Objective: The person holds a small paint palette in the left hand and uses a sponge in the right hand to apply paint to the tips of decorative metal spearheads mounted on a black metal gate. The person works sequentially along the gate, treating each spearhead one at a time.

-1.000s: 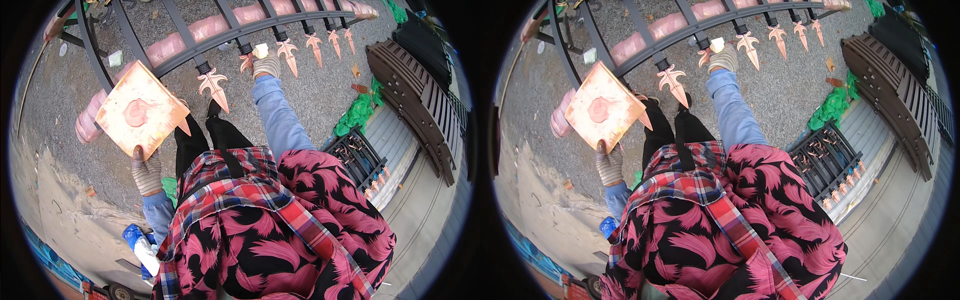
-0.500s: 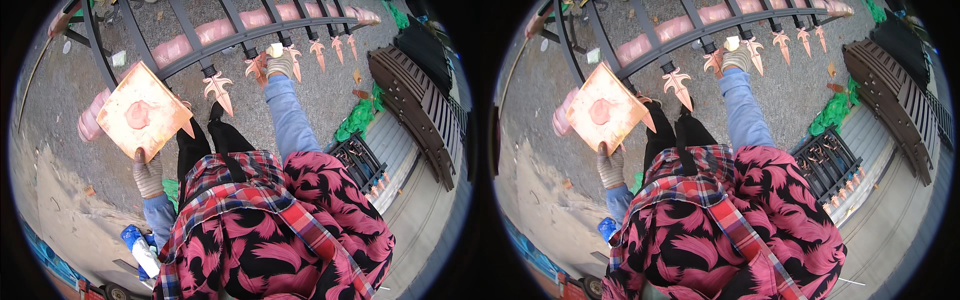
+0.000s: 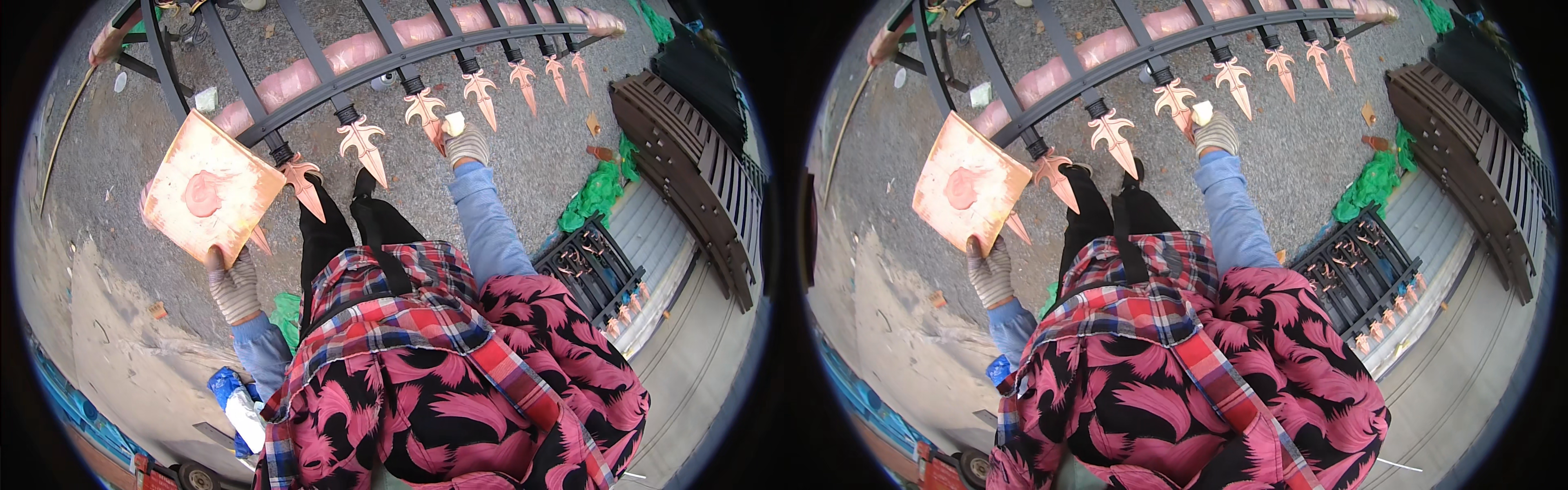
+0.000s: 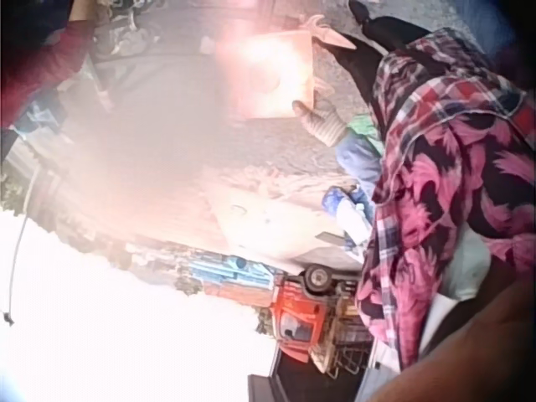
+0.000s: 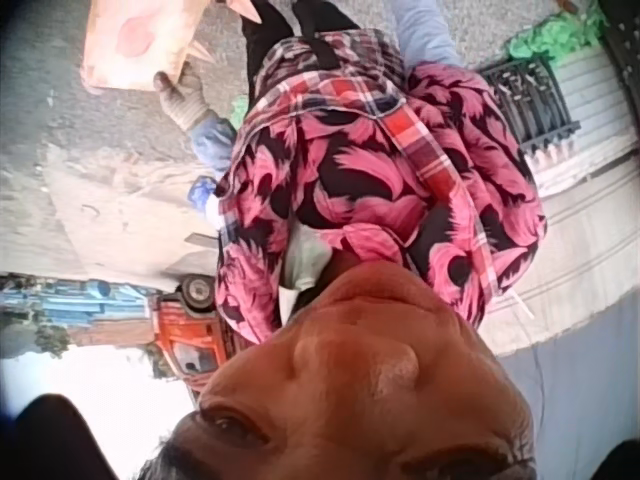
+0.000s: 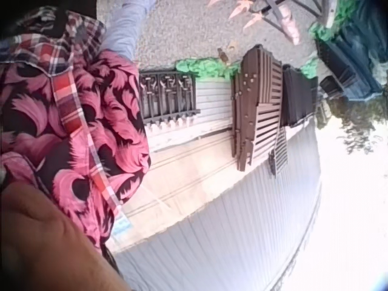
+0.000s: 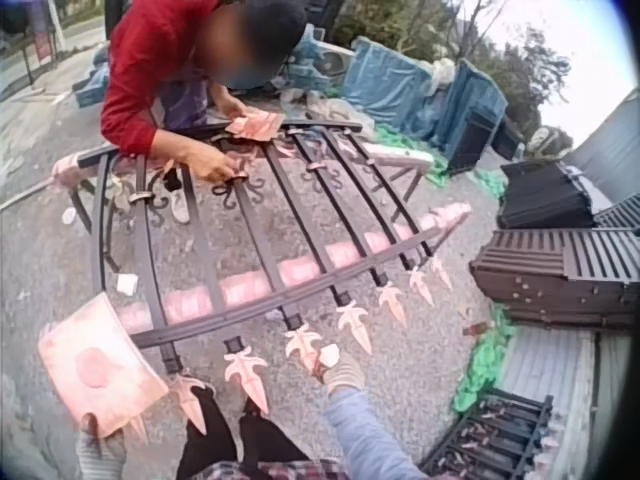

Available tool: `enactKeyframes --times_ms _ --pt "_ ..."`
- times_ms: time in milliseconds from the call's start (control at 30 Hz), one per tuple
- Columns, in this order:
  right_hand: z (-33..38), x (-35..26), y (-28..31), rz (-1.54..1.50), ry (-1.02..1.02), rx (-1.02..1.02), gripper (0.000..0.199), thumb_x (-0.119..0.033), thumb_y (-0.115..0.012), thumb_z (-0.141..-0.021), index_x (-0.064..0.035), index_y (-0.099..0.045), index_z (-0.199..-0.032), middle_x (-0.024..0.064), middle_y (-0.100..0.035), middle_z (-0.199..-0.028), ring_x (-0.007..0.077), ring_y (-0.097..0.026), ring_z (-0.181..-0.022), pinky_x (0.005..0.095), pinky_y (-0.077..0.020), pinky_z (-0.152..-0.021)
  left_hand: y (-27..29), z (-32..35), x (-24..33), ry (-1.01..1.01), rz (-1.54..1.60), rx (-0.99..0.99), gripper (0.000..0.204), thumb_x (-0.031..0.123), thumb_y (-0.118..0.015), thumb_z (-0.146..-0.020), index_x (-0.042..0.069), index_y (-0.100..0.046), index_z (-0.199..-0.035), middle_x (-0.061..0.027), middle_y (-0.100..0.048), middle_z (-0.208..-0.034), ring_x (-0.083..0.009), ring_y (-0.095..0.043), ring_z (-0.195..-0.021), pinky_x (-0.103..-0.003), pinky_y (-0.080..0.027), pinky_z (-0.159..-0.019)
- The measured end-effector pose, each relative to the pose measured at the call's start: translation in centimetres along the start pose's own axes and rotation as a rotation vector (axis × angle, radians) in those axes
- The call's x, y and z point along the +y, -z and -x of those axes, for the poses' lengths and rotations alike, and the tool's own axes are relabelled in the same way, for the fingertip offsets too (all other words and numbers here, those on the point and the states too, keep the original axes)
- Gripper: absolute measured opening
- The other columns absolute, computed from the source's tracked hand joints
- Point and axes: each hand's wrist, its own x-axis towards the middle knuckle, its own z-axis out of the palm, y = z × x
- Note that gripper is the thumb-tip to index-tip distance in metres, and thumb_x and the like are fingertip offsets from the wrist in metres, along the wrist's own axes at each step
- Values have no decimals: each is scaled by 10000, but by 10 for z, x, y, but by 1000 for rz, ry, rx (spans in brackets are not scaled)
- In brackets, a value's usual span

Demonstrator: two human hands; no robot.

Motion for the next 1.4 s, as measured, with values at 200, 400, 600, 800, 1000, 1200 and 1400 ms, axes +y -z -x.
enactKeyframes --times_ms 200,400,600,800,1000,1200,1400 --pt "-10 -18 -4 -140 278 174 387 -349 -672 -620 -73 -607 -884 162 -610 -829 335 -577 -814 401 -466 -707 17 -2 6 -42 69 57 553 -9 -674 -662 -38 -411 -1148 -123 -511 -1129 -248 -486 -1044 -374 -392 -920" --pt "10 2 -8 23 122 -323 352 -354 -673 -627 -68 -629 -828 176 -605 -849 329 -582 -811 400 -472 -687 23 7 14 -67 140 49 548 -32 -677 -645 -39 -421 -1129 -124 -516 -1116 -249 -484 -1041 -382 -399 -907" --pt "8 -26 12 -60 307 53 369 -368 -629 -670 -57 -615 -868 181 -602 -856 344 -572 -819 408 -464 -694 49 19 22 -163 139 91 554 -22 -685 -639 -34 -423 -1127 -119 -521 -1103 -251 -493 -1016 -372 -405 -898" --pt "-38 -40 -22 -20 342 97 372 -259 -662 -675 -16 -552 -934 139 -600 -860 268 -578 -774 360 -473 -657 53 32 17 -188 89 119 558 -6 -694 -639 -30 -425 -1127 -113 -526 -1093 -250 -497 -1006 -363 -409 -891" --pt "-37 -55 -19 115 551 245 321 -192 -658 -674 -26 -544 -924 116 -570 -862 222 -573 -793 323 -485 -601 64 38 15 -145 95 184 558 13 -696 -646 -25 -425 -1133 -110 -520 -1111 -243 -492 -1022 -364 -411 -887" --pt "-49 -70 -10 0 280 12 410 -272 -677 -632 -50 -555 -955 172 -585 -946 309 -565 -880 388 -465 -717 63 46 14 -159 94 164 564 18 -700 -646 -21 -424 -1136 -116 -518 -1116 -252 -490 -1026 -376 -409 -885" --pt "-115 -43 -49 -236 241 52 344 -273 -693 -625 -61 -599 -879 139 -629 -812 302 -608 -763 374 -488 -643 56 48 9 -193 10 164 580 39 -699 -657 -35 -403 -1151 -124 -509 -1121 -247 -482 -1034 -371 -400 -895"
